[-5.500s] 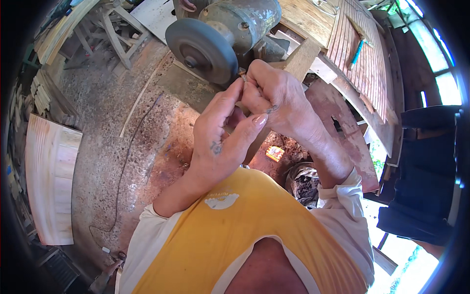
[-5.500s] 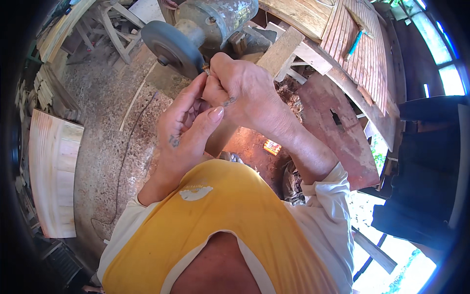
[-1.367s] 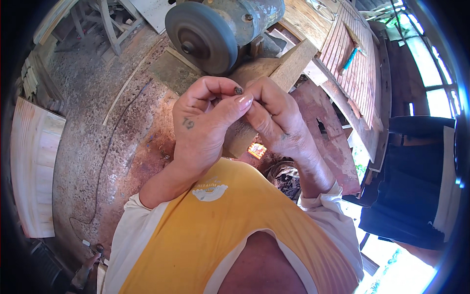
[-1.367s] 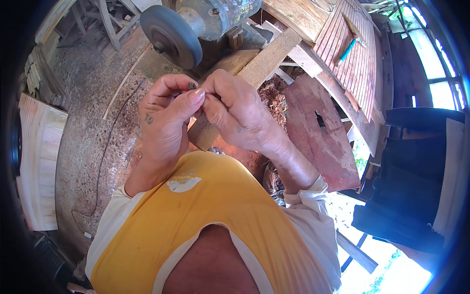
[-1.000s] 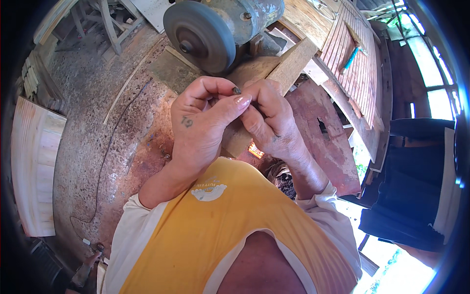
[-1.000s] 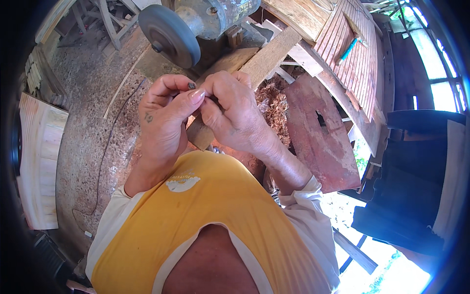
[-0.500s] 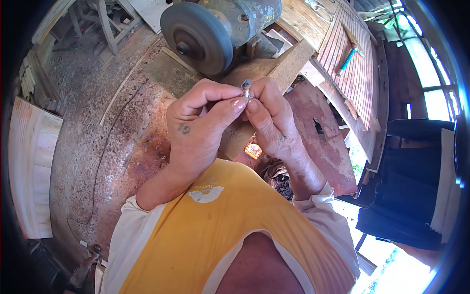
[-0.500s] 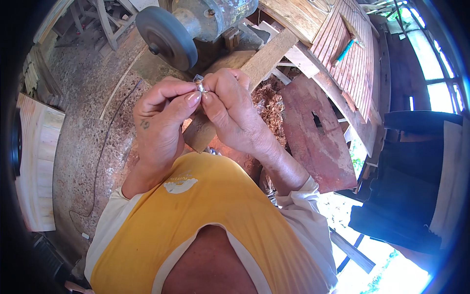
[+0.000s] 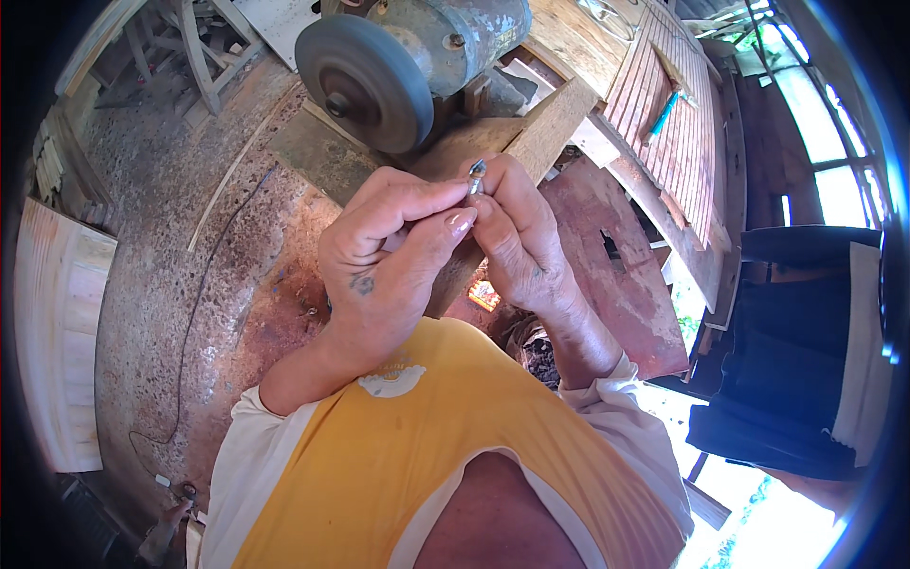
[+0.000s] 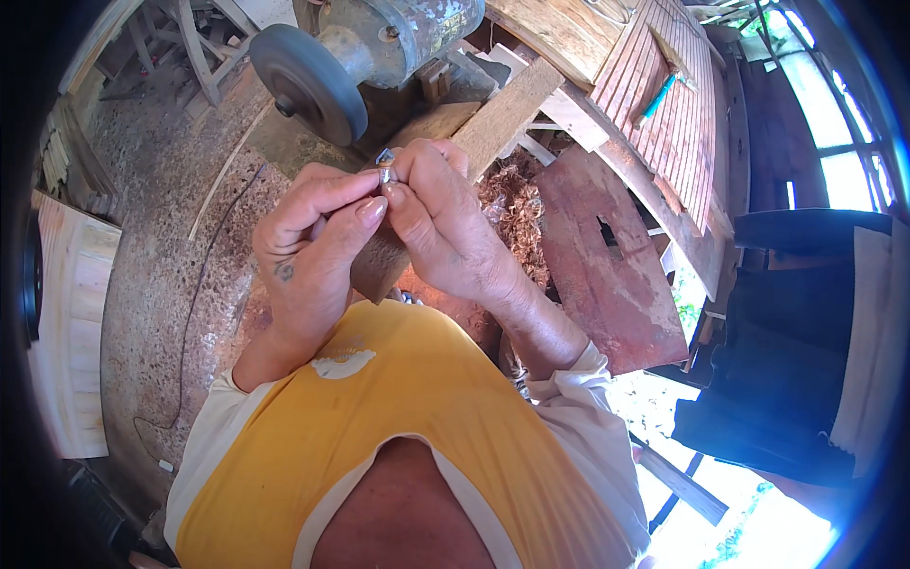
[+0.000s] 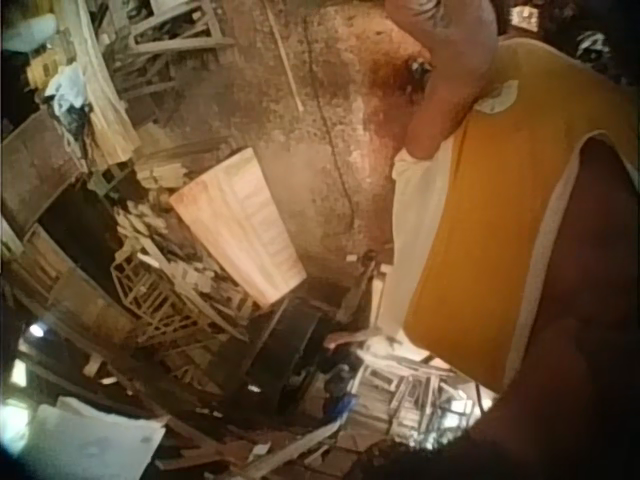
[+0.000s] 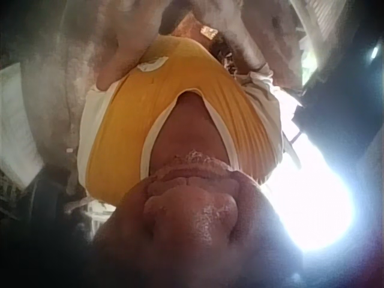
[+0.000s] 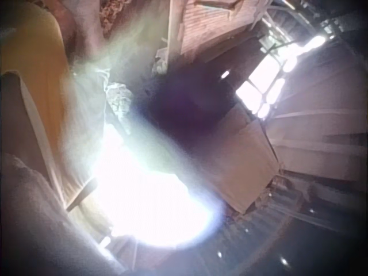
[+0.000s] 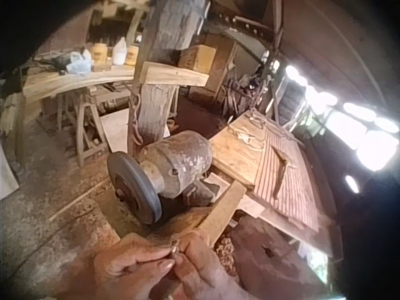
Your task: The person holds a router bit and uses a bench grinder to sharpen its edge.
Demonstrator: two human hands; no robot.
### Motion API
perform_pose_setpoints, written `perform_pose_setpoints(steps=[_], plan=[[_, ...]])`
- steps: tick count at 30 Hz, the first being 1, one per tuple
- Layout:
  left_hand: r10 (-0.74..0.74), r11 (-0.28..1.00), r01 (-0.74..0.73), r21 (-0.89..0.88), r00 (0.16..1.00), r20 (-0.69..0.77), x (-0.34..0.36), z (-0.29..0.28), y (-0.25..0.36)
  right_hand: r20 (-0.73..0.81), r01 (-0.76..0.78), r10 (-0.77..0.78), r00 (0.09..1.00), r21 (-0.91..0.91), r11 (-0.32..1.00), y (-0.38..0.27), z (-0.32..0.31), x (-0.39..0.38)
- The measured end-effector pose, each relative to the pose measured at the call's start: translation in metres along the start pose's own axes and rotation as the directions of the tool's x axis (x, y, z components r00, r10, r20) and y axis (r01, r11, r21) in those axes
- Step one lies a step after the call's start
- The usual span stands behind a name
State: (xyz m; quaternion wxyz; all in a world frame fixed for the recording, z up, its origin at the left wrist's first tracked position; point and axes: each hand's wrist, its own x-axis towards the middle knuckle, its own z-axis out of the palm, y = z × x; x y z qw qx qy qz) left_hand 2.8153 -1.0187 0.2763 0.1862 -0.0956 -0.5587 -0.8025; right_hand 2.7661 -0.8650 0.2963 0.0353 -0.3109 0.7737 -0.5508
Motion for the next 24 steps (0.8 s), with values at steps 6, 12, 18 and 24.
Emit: perform_pose_setpoints(steps=[6, 12, 18, 24], plan=[[0.125, 0.972, -0.131, 0.197, 0.991, 0.043, -0.002, 0.002, 0.006, -0.022, 0.090, -0.093, 0.995, -0.099, 0.991, 0.002, 0.001, -0.001], [0.210, 0.894, -0.233, 0.384, 0.972, 0.101, -0.003, 0.005, 0.009, 0.041, 0.064, -0.064, 0.997, 0.012, 0.998, 0.007, -0.007, -0.003], [0.325, 0.847, -0.348, 0.402, 0.937, 0.128, -0.003, 0.010, 0.006, 0.091, 0.125, -0.128, 0.988, 0.036, 0.991, 0.015, -0.012, -0.004], [0.337, 0.824, -0.361, 0.436, 0.932, 0.135, -0.002, 0.012, 0.007, 0.078, 0.152, -0.156, 0.985, 0.052, 0.987, 0.017, -0.011, -0.004]])
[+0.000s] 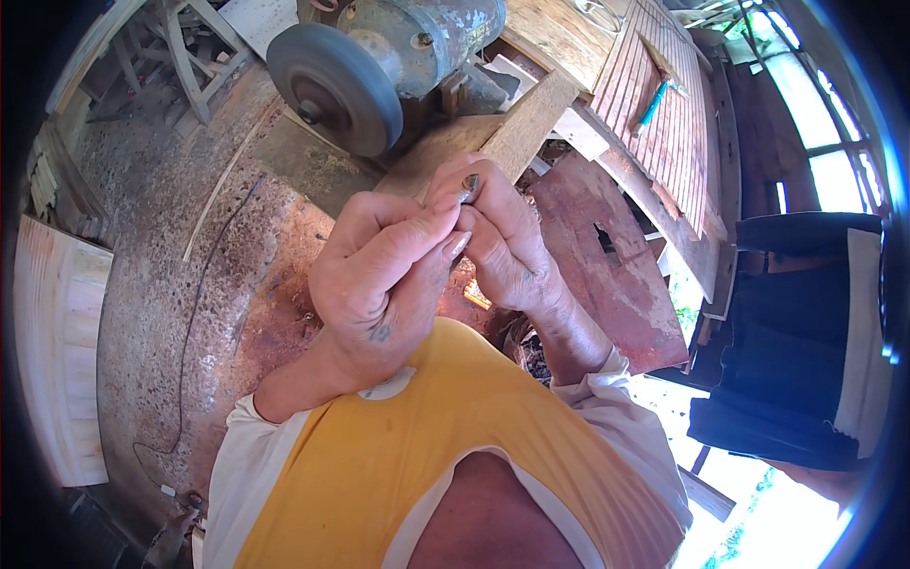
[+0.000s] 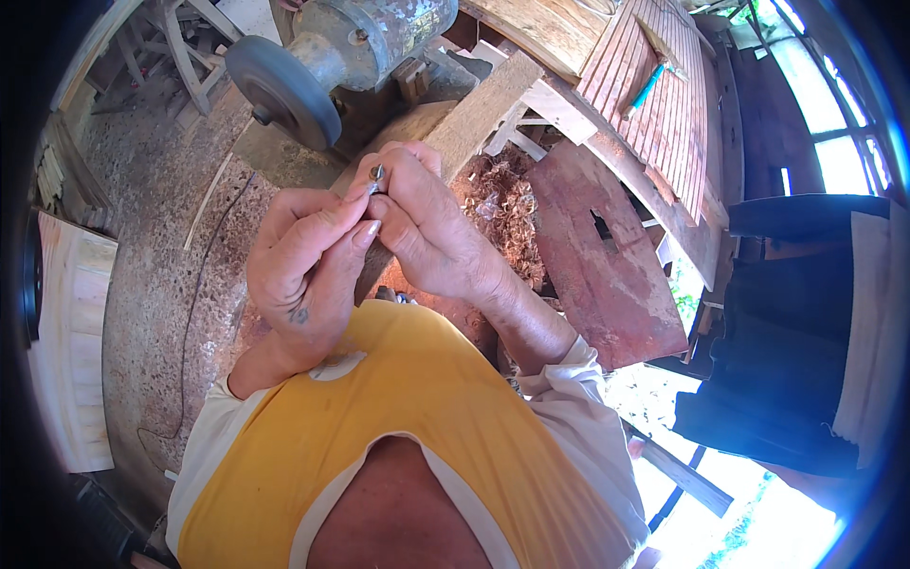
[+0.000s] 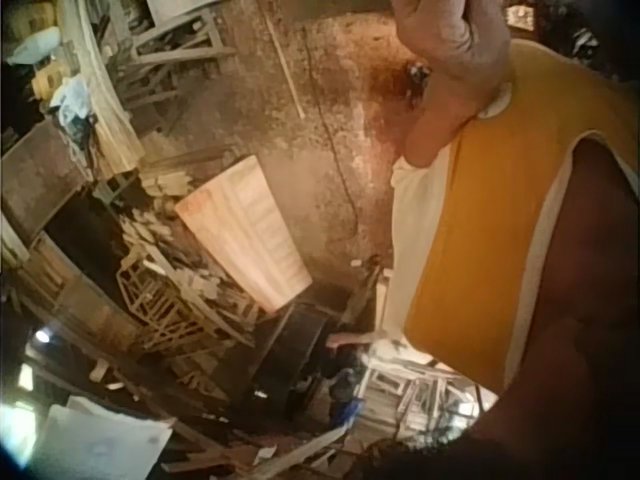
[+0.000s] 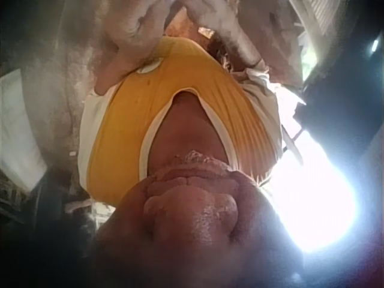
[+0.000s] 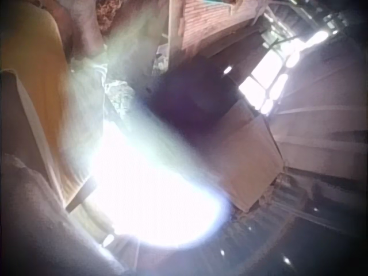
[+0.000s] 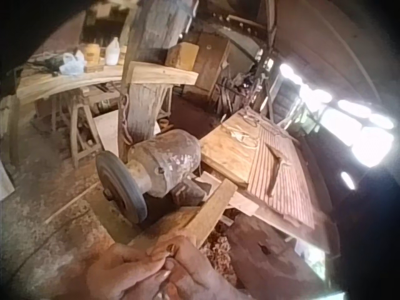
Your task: The person holds a router bit and uses a bench grinder to sharpen its edge.
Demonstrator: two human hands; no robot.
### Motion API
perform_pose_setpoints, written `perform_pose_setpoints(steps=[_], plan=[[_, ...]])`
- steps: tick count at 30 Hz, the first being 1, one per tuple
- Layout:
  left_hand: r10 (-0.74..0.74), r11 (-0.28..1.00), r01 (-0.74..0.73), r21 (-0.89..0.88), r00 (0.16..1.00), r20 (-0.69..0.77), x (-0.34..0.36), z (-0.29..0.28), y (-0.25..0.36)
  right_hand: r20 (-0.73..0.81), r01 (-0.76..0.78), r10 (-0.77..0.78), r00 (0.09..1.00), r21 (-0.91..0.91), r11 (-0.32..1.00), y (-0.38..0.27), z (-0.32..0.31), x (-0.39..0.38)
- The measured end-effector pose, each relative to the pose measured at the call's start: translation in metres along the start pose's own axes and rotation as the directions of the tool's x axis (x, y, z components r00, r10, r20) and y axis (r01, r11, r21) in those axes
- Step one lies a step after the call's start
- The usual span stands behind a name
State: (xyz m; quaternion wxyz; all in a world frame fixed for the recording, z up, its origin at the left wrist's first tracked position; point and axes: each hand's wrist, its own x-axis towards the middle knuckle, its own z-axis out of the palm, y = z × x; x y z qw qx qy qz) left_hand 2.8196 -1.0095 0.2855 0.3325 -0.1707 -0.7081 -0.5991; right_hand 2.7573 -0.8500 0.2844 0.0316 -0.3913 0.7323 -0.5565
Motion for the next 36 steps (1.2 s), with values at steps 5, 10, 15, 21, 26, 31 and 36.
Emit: perform_pose_setpoints(steps=[5, 10, 15, 21, 26, 31, 36], plan=[[-0.042, 0.999, 0.042, -0.026, 0.999, -0.005, 0.000, 0.000, -0.001, -0.025, 0.032, -0.033, 0.999, -0.048, 0.998, 0.004, 0.002, 0.000], [-0.181, 0.980, 0.180, -0.090, 0.983, -0.007, -0.003, -0.003, 0.001, -0.055, 0.056, -0.063, 0.997, -0.113, 0.992, -0.003, 0.005, 0.007], [-0.139, 0.989, 0.139, -0.053, 0.990, 0.000, -0.003, -0.006, -0.003, -0.033, 0.091, -0.101, 0.994, -0.217, 0.972, -0.004, 0.003, 0.010], [-0.194, 0.978, 0.193, -0.085, 0.981, -0.002, -0.003, -0.008, -0.003, -0.037, 0.130, -0.149, 0.988, -0.318, 0.939, -0.002, 0.003, 0.015], [-0.259, 0.939, 0.256, -0.232, 0.966, 0.014, -0.005, -0.006, -0.007, -0.010, 0.098, -0.112, 0.994, -0.413, 0.905, -0.006, 0.000, 0.020], [-0.403, 0.802, 0.388, -0.455, 0.913, 0.068, -0.002, -0.009, -0.011, -0.008, 0.055, -0.066, 0.998, -0.463, 0.885, -0.004, 0.000, 0.031], [-0.606, 0.636, 0.556, -0.535, 0.789, 0.099, 0.002, -0.011, -0.014, 0.002, 0.082, -0.095, 0.995, -0.529, 0.844, 0.001, -0.001, 0.043]])
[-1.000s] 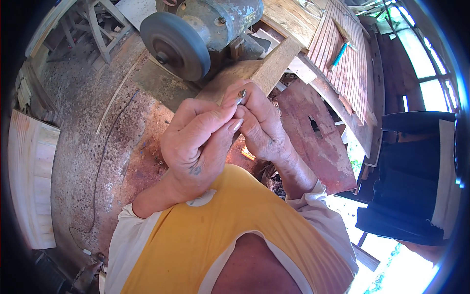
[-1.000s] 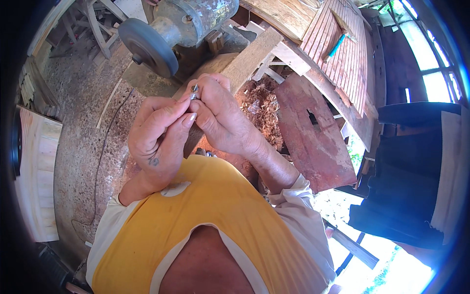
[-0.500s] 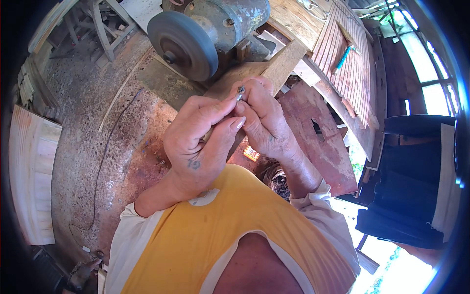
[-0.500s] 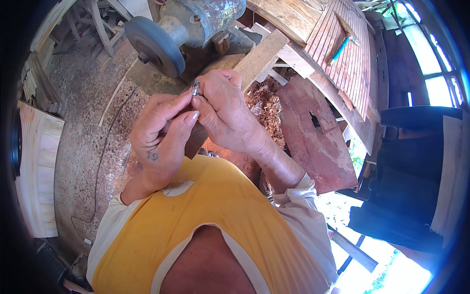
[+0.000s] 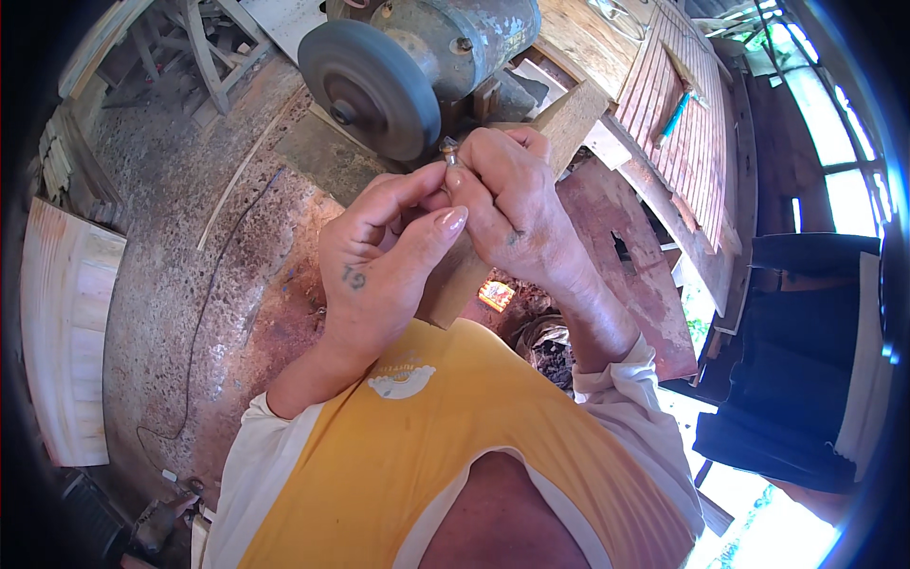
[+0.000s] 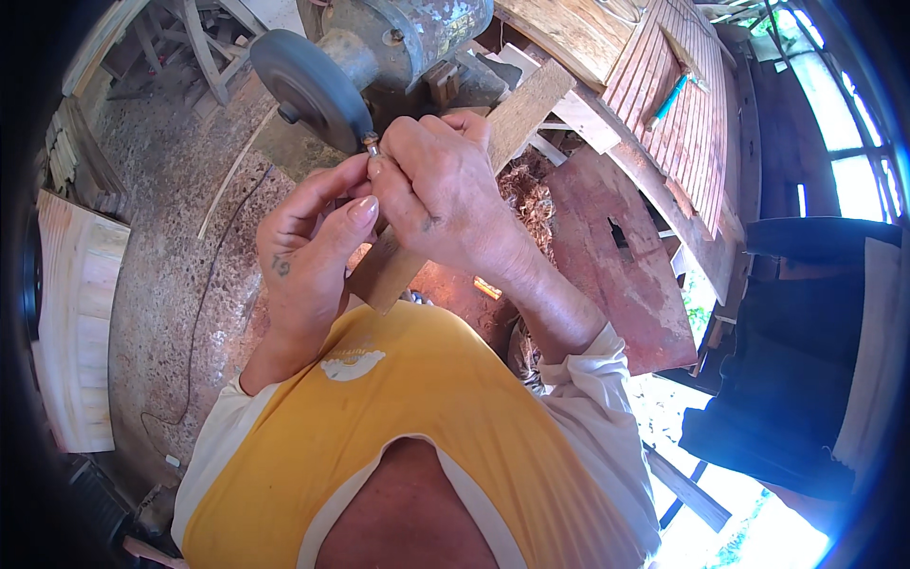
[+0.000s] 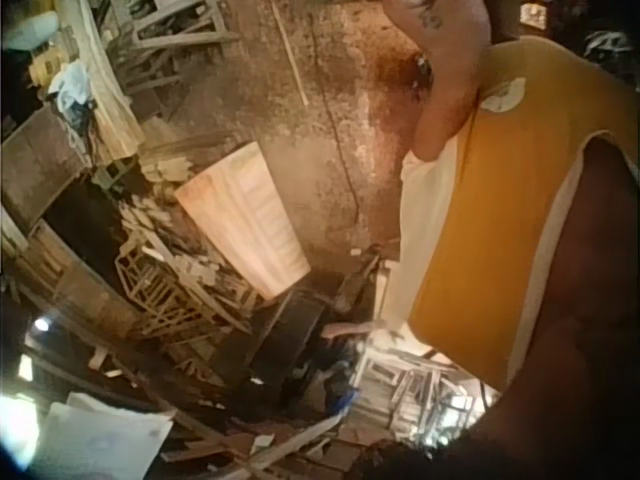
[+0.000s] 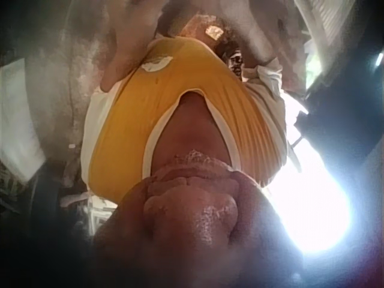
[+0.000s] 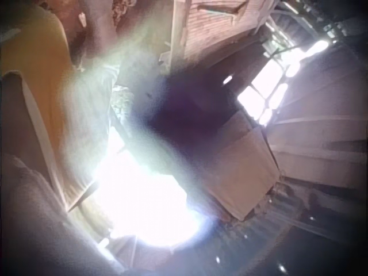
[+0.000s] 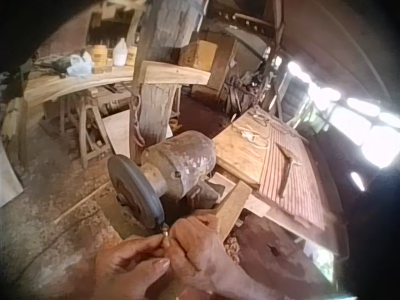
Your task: The person holds a router bit and uses a bench grinder to sharpen its edge.
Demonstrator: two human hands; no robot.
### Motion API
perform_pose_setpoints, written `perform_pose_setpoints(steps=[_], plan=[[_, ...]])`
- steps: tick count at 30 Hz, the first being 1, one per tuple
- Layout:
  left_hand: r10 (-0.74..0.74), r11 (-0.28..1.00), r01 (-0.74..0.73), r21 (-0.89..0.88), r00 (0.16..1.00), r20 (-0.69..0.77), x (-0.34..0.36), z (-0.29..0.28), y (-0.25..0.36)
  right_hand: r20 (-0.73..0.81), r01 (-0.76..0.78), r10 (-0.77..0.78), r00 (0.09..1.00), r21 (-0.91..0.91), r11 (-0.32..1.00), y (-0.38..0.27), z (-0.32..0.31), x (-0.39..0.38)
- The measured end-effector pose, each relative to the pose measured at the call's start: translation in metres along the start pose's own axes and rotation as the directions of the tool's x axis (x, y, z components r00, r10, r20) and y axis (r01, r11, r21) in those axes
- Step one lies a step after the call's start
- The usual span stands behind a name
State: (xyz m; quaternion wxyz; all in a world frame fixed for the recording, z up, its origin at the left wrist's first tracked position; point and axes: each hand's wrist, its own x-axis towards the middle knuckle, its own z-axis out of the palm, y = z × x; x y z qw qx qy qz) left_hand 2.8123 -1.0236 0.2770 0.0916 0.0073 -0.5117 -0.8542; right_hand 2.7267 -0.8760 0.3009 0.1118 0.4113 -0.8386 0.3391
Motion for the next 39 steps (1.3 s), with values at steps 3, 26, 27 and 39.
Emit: perform_pose_setpoints(steps=[3, 26, 27, 39], plan=[[-0.045, 0.998, 0.045, -0.045, 0.999, 0.002, 0.000, 0.001, 0.003, 0.036, -0.012, 0.014, 0.999, -0.053, 0.999, 0.000, -0.001, 0.004], [-0.084, 0.991, 0.086, -0.104, 0.996, 0.023, 0.004, 0.005, 0.007, 0.100, -0.199, 0.185, 0.978, 0.150, 0.969, 0.010, 0.001, 0.017], [-0.082, 0.989, 0.086, -0.121, 0.996, 0.040, 0.004, 0.005, 0.007, 0.100, -0.200, 0.186, 0.977, 0.149, 0.968, 0.009, 0.001, 0.018], [-0.068, 0.988, 0.080, -0.133, 0.993, 0.095, 0.004, 0.004, 0.007, 0.097, -0.272, 0.254, 0.962, 0.274, 0.923, 0.005, -0.002, 0.022]])
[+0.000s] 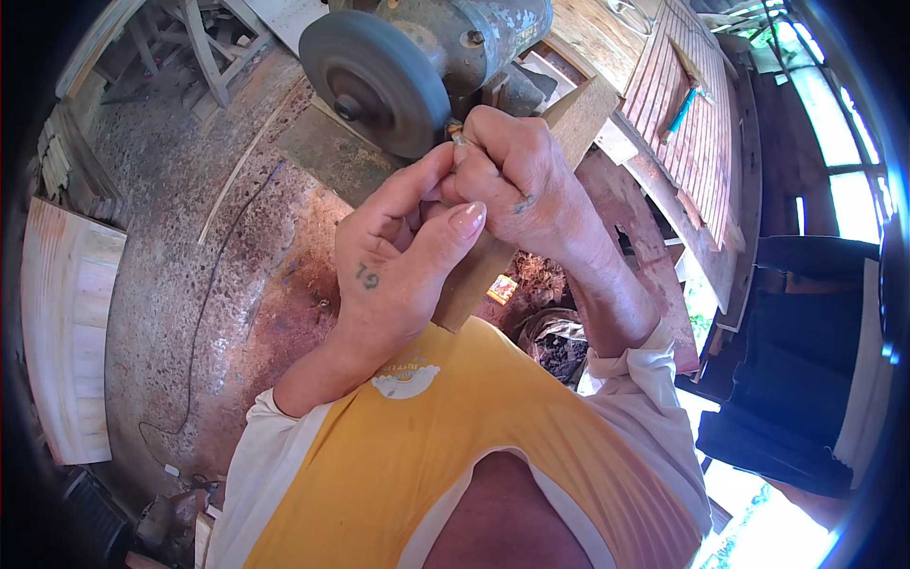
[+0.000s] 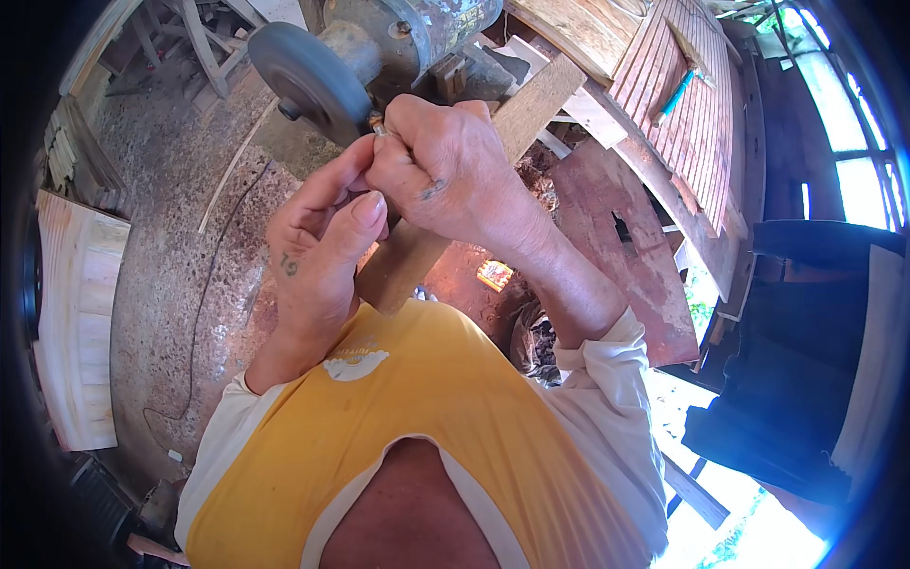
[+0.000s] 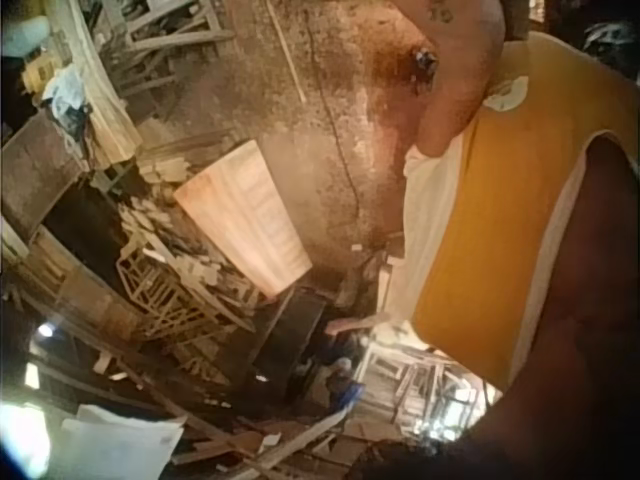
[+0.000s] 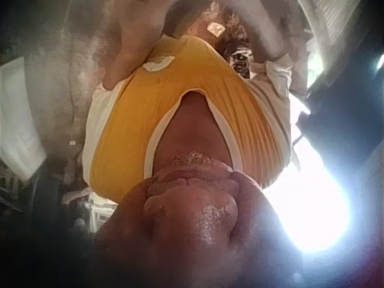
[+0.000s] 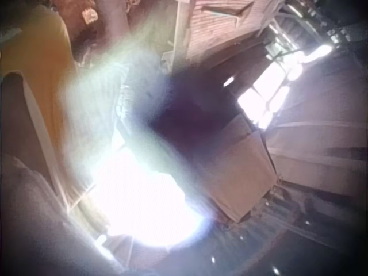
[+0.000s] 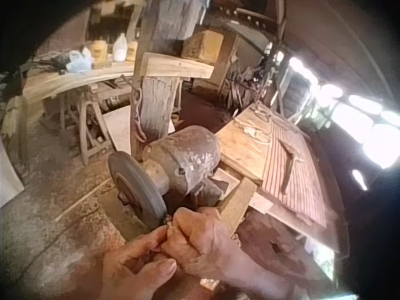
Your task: The person holds a router bit and uses a bench grinder to sharpen its edge.
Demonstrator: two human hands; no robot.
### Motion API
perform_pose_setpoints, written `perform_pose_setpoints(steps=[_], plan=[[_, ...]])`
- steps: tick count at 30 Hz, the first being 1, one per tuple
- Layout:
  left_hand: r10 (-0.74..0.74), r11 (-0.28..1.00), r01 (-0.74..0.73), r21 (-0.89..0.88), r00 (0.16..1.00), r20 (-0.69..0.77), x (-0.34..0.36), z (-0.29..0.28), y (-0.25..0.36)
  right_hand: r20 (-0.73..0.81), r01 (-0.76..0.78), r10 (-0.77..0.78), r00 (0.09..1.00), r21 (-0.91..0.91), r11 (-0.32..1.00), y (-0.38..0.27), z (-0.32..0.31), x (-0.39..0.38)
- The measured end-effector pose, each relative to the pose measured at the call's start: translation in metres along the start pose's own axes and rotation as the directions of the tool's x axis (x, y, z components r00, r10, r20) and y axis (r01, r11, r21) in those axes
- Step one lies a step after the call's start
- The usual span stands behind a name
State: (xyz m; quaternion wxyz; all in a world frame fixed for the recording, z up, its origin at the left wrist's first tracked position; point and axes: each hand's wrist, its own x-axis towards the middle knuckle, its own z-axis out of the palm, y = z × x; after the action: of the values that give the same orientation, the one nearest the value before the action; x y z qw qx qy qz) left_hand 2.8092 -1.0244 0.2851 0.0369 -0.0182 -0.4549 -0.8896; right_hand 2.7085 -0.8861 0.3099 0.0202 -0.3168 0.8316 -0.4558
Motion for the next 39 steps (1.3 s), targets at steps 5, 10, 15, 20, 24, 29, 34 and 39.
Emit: perform_pose_setpoints(steps=[5, 10, 15, 20, 24, 29, 34, 39], plan=[[-0.006, 1.000, 0.006, 0.001, 1.000, 0.001, 0.000, 0.001, 0.001, 0.003, -0.030, 0.030, 1.000, 0.002, 1.000, -0.001, -0.001, -0.001], [0.004, 1.000, -0.004, 0.003, 1.000, 0.002, 0.000, 0.001, -0.001, 0.025, -0.046, 0.046, 0.999, 0.013, 0.999, -0.003, -0.003, 0.000], [-0.006, 1.000, 0.006, 0.013, 1.000, -0.005, -0.001, 0.001, 0.000, 0.036, -0.042, 0.043, 0.998, -0.025, 0.999, -0.003, -0.003, 0.000], [0.009, 1.000, -0.009, 0.021, 1.000, -0.007, -0.001, 0.001, 0.000, 0.038, -0.048, 0.049, 0.998, -0.022, 0.999, -0.004, -0.003, 0.001], [0.014, 0.998, -0.011, 0.061, 0.999, -0.048, -0.004, 0.003, 0.001, 0.027, -0.036, 0.036, 0.999, -0.004, 0.999, -0.007, -0.005, -0.003], [0.395, 0.725, -0.390, 0.567, 0.911, 0.121, -0.006, -0.007, 0.021, -0.223, 0.037, -0.046, 0.974, -0.046, 0.998, -0.011, -0.032, -0.028], [0.477, 0.103, -0.699, 0.708, 0.659, 0.582, 0.024, 0.013, 0.083, -0.454, -0.095, 0.286, 0.844, 0.398, 0.912, 0.033, -0.052, -0.079], [-0.083, -0.543, -0.768, 0.341, 0.453, 0.888, 0.098, 0.083, 0.094, -0.495, -0.061, 0.302, 0.815, 0.445, 0.894, 0.075, -0.031, -0.127]])
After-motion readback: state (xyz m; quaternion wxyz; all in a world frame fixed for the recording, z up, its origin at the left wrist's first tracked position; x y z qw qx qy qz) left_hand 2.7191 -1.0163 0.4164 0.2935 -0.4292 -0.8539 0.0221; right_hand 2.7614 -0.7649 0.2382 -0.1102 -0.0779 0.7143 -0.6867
